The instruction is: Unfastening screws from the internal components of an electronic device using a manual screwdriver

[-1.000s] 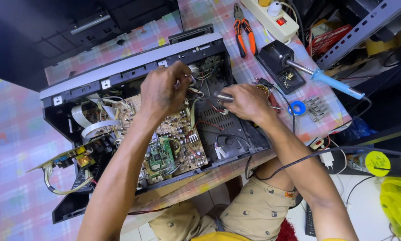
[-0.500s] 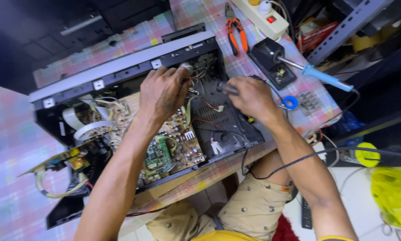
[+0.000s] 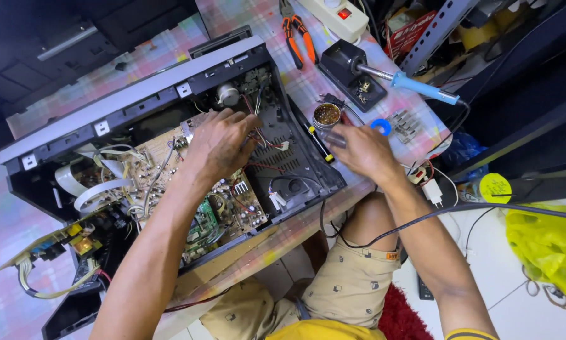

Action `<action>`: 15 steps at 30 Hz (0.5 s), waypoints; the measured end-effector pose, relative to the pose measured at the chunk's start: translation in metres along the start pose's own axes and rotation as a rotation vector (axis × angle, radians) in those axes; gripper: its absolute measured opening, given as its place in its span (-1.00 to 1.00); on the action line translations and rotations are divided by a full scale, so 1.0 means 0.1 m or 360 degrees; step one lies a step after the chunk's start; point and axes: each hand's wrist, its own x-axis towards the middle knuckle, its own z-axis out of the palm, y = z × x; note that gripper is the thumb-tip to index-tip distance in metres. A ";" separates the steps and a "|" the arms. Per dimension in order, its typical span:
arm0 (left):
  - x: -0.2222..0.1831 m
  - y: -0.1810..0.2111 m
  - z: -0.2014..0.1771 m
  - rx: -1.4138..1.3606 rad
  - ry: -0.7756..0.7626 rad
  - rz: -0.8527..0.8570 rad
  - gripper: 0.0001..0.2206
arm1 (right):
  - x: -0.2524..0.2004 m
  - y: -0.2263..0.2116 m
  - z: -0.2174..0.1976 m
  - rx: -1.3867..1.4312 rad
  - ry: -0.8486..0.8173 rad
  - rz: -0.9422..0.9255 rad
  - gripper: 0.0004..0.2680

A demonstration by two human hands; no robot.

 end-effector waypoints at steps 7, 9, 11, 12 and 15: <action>0.03 0.02 -0.05 0.0013 -0.0063 -0.0025 -0.81 | 0.20 0.05 0.10 -0.0066 0.0226 0.0039 -0.92; 0.03 0.02 -0.06 0.0022 -0.0088 -0.0028 -0.79 | 0.27 0.04 0.12 -0.0072 0.0269 -0.0024 -0.85; 0.04 0.01 -0.05 0.0032 -0.0088 -0.0027 -0.79 | 0.32 -0.06 0.10 -0.0061 0.0286 -0.0068 -0.88; 0.04 0.00 -0.05 0.0035 -0.0084 -0.0020 -0.78 | 0.34 -0.11 0.09 -0.0055 0.0306 -0.0104 -0.90; 0.03 0.00 -0.02 0.0066 -0.0067 -0.0035 -0.78 | 0.65 -0.01 0.28 -0.0078 0.0342 -0.0179 -0.91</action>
